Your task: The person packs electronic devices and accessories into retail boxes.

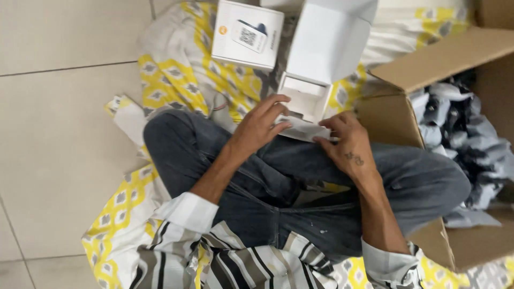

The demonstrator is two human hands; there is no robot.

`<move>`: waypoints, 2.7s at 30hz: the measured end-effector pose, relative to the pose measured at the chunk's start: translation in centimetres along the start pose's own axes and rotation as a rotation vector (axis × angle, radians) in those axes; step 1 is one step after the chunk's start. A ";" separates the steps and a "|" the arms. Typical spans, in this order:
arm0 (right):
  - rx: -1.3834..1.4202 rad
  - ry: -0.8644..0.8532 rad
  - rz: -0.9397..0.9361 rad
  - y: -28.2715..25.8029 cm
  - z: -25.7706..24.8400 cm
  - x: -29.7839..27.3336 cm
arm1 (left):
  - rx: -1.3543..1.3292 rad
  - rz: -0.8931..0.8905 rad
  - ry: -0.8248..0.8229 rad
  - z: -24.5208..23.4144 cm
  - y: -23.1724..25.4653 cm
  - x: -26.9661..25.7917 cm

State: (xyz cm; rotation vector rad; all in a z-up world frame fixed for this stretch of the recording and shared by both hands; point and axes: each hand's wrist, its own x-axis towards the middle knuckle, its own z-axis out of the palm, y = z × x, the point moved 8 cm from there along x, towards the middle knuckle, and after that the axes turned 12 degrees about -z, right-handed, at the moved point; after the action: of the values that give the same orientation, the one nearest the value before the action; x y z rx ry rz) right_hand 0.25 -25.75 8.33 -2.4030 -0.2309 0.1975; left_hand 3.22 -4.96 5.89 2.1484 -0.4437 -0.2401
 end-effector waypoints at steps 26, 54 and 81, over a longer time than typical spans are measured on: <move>0.074 -0.078 -0.209 -0.9 0.3 1.5 | -0.019 -0.104 -0.282 -0.5 -0.5 1.9; 0.132 -0.134 -0.032 2.8 2.5 3.5 | 0.238 -0.127 -0.110 1.2 -3.1 4.4; -0.133 0.079 0.165 4.6 2.2 5.1 | 0.444 -0.319 -0.032 2.7 -4.7 5.5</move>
State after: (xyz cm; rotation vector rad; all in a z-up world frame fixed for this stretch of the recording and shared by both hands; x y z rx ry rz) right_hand 5.31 -26.57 3.24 -2.5578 -0.0093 0.1659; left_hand 8.42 -6.69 0.46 2.6546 -0.1773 -0.3836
